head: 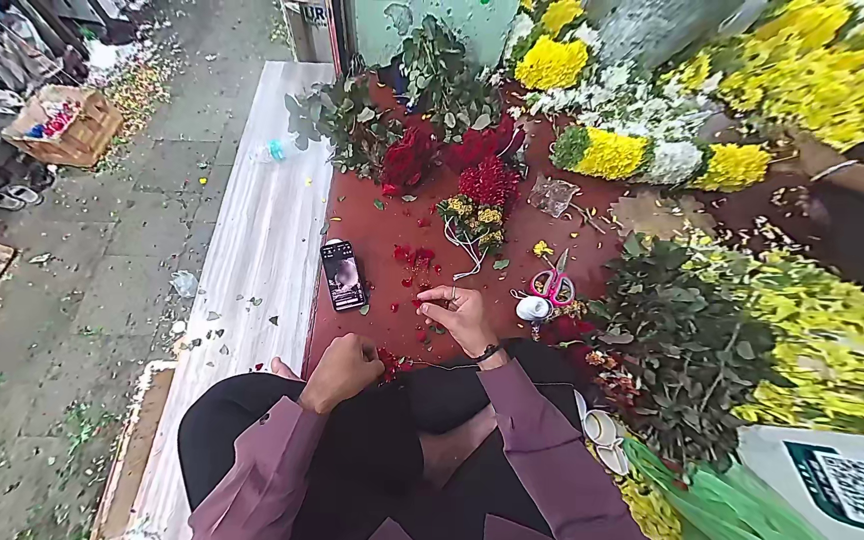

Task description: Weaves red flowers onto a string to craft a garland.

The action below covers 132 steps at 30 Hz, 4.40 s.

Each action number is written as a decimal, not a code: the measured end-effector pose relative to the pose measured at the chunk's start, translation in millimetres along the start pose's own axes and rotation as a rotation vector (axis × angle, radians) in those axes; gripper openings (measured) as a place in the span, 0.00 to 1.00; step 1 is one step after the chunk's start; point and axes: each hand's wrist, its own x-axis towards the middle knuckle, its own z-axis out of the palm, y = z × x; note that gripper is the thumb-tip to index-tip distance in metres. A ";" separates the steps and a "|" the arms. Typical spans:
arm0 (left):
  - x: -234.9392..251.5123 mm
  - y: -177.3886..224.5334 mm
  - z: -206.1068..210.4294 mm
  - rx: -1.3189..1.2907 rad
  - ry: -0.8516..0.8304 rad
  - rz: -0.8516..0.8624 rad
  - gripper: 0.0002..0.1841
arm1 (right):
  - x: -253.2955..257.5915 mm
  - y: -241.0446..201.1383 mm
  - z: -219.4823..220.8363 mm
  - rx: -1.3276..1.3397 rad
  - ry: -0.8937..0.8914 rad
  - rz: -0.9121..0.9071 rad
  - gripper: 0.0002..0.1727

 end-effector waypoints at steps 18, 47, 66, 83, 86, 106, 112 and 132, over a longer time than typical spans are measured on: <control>1.3 1.4 0.2 -0.370 0.039 0.027 0.11 | -52.0 -9.1 47.6 0.252 -0.070 0.309 0.34; -3.1 -3.3 -16.8 -0.128 0.284 -0.156 0.13 | -37.7 2.2 15.0 -0.227 -0.549 -0.023 0.11; -9.9 4.0 -14.6 0.031 0.125 0.202 0.12 | -36.5 -10.0 8.9 0.182 -0.368 -0.089 0.06; -0.8 4.2 -6.8 0.146 -0.103 0.054 0.12 | 174.6 100.4 40.2 -0.900 0.224 0.286 0.13; -2.3 4.9 -7.1 0.148 -0.099 0.062 0.11 | 148.3 97.6 23.7 -0.770 0.215 0.270 0.11; 1.4 -4.6 -10.7 -0.048 0.022 -0.099 0.11 | 125.9 96.8 32.4 -0.700 0.157 0.366 0.13; -0.2 -0.8 -17.9 -0.060 0.044 -0.073 0.12 | 79.6 43.2 -5.1 -0.309 0.092 0.322 0.14; 10.5 -13.8 -6.3 0.047 0.036 -0.164 0.14 | 2.6 -0.6 17.3 -0.101 -0.070 -0.107 0.17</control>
